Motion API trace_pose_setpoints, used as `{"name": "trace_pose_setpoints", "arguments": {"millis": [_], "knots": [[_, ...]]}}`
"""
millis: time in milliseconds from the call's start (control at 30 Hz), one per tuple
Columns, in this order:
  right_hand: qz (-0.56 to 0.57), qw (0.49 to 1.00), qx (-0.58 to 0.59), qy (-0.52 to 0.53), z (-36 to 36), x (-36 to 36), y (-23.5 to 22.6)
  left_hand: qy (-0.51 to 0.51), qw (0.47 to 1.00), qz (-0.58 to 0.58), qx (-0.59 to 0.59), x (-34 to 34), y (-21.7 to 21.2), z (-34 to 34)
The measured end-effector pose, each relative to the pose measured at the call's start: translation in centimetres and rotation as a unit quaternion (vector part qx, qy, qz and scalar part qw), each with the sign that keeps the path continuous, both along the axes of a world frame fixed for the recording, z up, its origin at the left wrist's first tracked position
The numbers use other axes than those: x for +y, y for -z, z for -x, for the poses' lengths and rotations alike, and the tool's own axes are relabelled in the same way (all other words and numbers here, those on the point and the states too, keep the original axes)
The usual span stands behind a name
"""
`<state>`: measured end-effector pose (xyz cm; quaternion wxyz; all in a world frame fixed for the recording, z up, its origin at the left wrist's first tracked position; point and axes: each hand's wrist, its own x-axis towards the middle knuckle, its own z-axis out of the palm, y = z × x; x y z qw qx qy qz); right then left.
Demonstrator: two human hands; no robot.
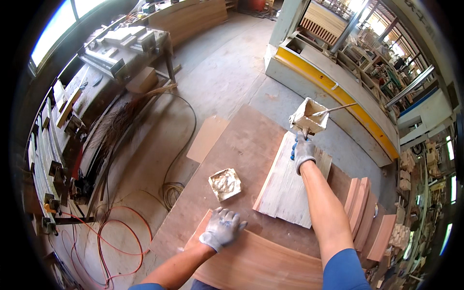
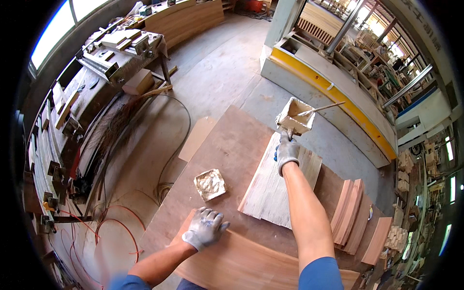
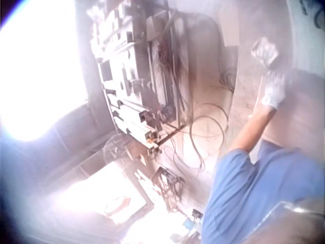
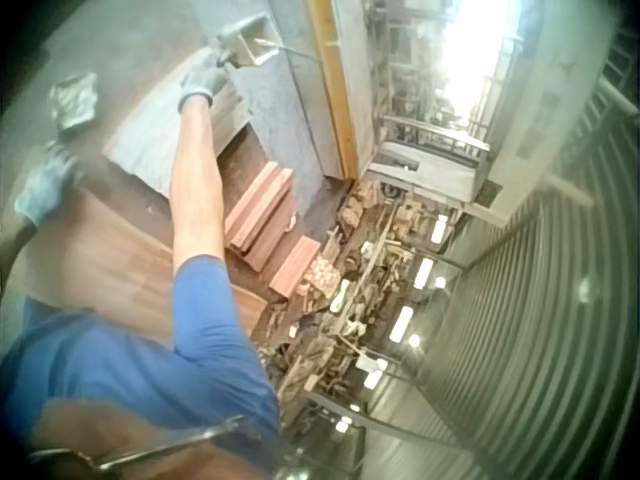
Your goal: The person applies glue to a wooden plank using a brush, then joins it with another plank. They use a nail gun to fasten the planks together and repeat the process with additional planks.
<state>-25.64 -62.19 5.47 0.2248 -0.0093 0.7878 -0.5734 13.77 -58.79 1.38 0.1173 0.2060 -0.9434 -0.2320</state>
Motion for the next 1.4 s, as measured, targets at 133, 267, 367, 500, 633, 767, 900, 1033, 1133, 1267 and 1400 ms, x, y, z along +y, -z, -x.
{"name": "trace_pose_setpoints", "arguments": {"millis": [133, 267, 367, 500, 633, 767, 900, 1033, 1133, 1267, 1400], "knots": [[-0.033, 0.999, -0.017, 0.01, -3.5, 1.2, 1.0, 0.013, 0.999, -0.016, -0.049, -0.3, -1.1, 0.3], [-0.082, 0.996, -0.003, -0.047, -8.7, 6.6, 5.2, 0.0, 1.0, -0.001, 0.022, 0.1, 0.1, 0.9], [-0.096, 0.991, 0.026, -0.085, -17.0, 12.1, 7.1, -0.009, 1.0, 0.001, 0.023, -0.1, 0.3, 0.5], [-0.099, 0.991, -0.045, -0.072, -28.5, 17.6, 2.4, -0.009, 0.999, -0.022, 0.044, -0.2, 0.4, 0.1], [-0.056, 0.976, -0.205, -0.042, -32.2, 20.2, -5.3, -0.036, 0.991, -0.023, 0.124, -0.2, 1.6, 0.1], [-0.062, 0.976, -0.204, -0.035, -31.8, 20.7, -6.7, -0.031, 0.994, -0.023, 0.104, -0.2, 1.1, 0.1], [-0.074, 0.978, -0.196, -0.023, -29.5, 19.2, -4.4, -0.015, 0.996, -0.024, 0.09, -0.2, 1.3, -0.1], [-0.104, 0.986, -0.119, -0.056, -23.2, 15.3, -1.6, -0.01, 0.996, -0.029, 0.089, -0.4, 0.8, 0.0], [-0.169, 0.979, 0.08, -0.084, -13.7, 13.5, 8.6, -0.005, 0.997, -0.018, 0.078, -0.4, 0.1, 0.1], [-0.18, 0.981, 0.036, -0.057, -4.1, 5.0, 5.2, -0.012, 0.996, -0.012, 0.088, -0.3, 0.6, 0.2], [-0.103, 0.994, -0.007, -0.042, 2.5, 1.6, 1.6, -0.001, 0.998, -0.019, 0.067, -0.3, -0.1, 0.8]]}}
